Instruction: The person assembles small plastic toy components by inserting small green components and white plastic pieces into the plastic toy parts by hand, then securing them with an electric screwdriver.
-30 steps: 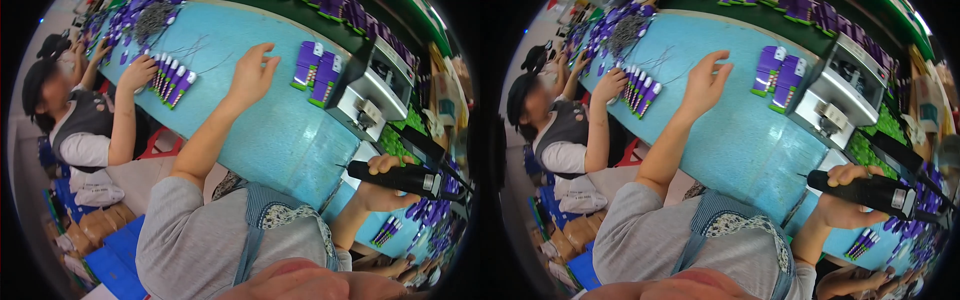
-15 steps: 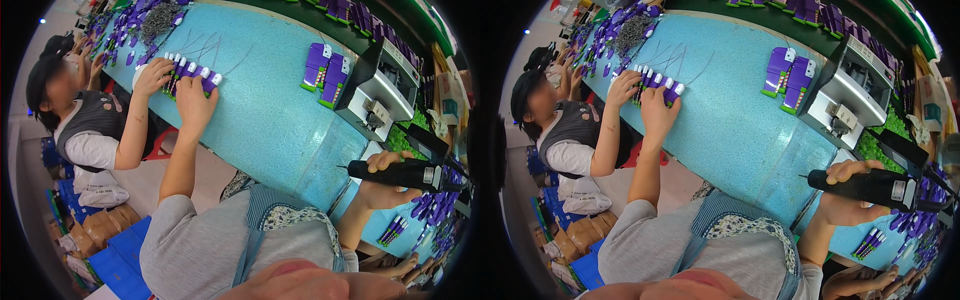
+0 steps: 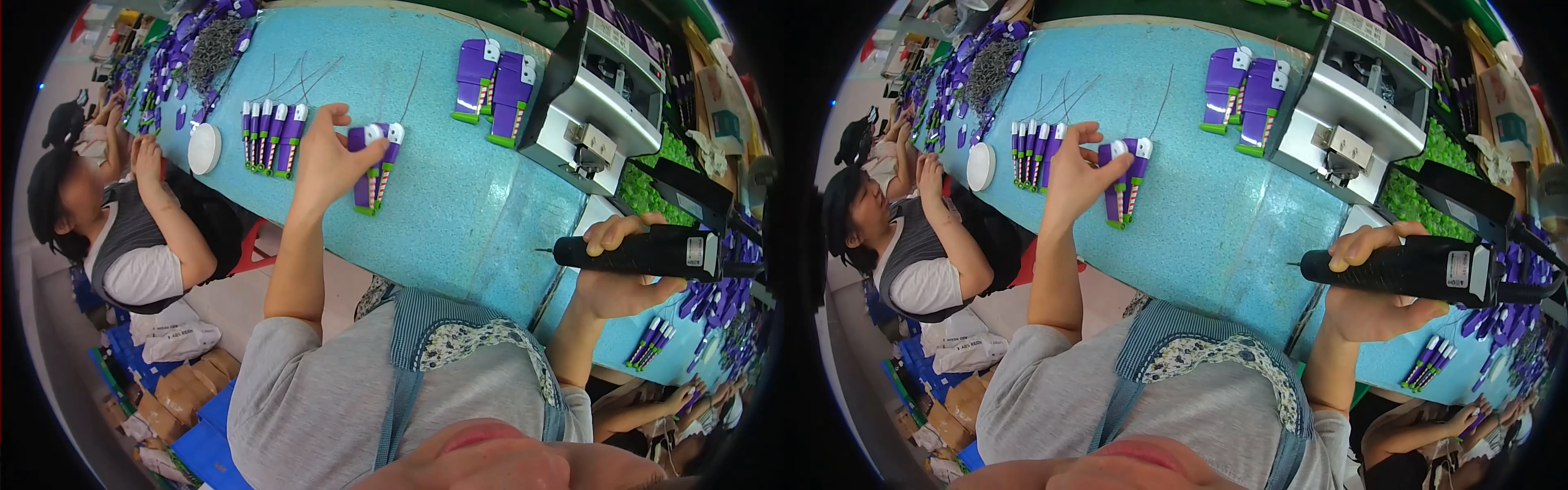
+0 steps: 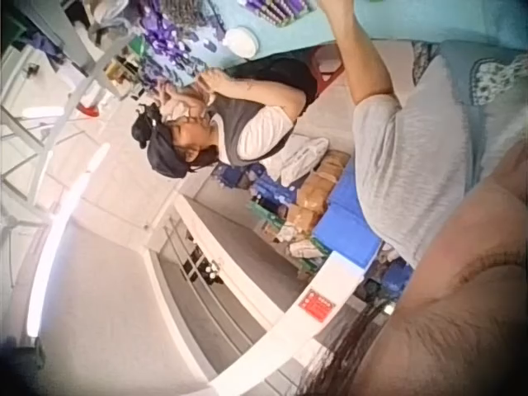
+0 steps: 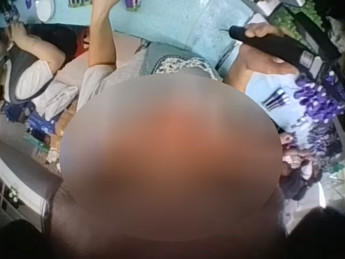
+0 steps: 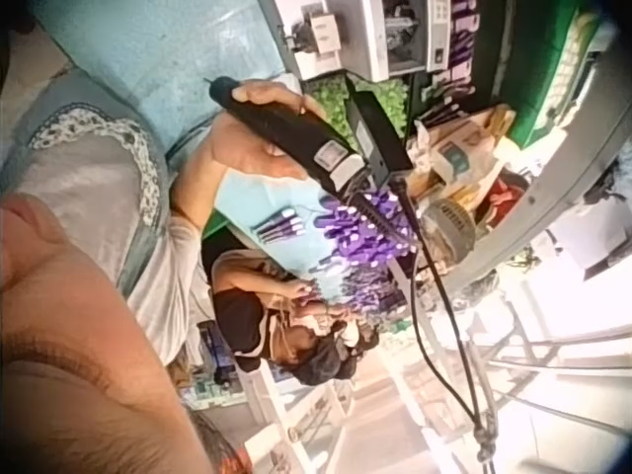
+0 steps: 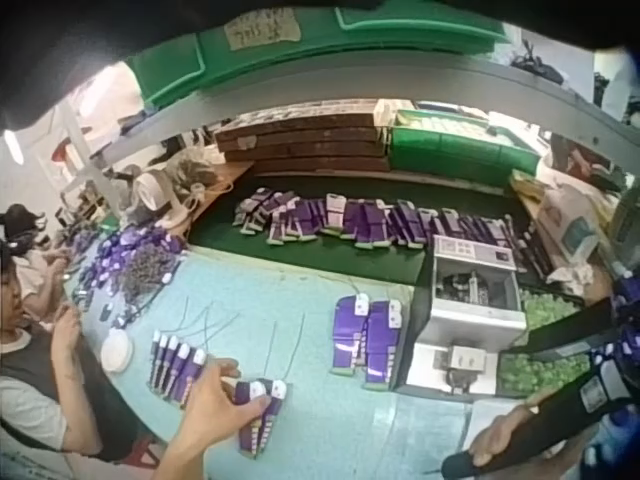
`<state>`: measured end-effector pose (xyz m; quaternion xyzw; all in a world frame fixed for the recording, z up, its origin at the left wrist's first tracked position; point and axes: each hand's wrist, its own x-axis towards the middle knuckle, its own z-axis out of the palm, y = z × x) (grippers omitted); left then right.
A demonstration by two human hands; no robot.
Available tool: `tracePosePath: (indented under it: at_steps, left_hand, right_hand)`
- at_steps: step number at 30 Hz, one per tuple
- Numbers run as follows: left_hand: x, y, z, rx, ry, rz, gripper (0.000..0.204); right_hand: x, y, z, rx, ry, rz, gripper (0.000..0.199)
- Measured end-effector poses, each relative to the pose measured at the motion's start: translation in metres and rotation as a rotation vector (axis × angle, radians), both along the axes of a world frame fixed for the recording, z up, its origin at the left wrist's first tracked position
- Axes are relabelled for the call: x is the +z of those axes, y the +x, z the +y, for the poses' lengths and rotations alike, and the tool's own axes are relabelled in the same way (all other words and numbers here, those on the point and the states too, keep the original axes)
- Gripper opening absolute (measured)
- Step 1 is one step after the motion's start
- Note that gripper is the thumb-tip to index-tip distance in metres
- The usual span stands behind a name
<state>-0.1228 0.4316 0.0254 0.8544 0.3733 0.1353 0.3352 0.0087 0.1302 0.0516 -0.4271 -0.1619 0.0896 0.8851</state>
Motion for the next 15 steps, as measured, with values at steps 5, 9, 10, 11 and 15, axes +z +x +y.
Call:
tracePosePath:
  at_steps: [5,9,10,11,15]
  left_hand:
    - [-0.028,-0.002,-0.013,-0.105,0.083,0.074,0.066]
    - [-0.015,0.006,-0.04,-0.143,-0.638,-0.101,0.051]
    - [-0.013,0.008,-0.053,-0.165,-0.947,-0.237,0.047]
    - [-0.013,0.013,-0.068,-0.253,-1.159,-0.428,0.047]
    - [-0.006,0.014,-0.098,-0.552,-1.81,-0.516,0.057]
  right_hand:
    - [0.001,0.002,0.001,0.063,0.037,-0.009,0.079]
    - [-0.005,-0.005,0.002,0.111,-0.22,-0.055,0.085]
    - [-0.007,-0.006,0.006,0.144,-0.268,-0.092,0.078]
    - [-0.008,-0.009,0.012,0.149,-0.3,-0.076,0.072]
    - [-0.001,-0.021,0.023,0.288,-0.548,-0.164,0.09]
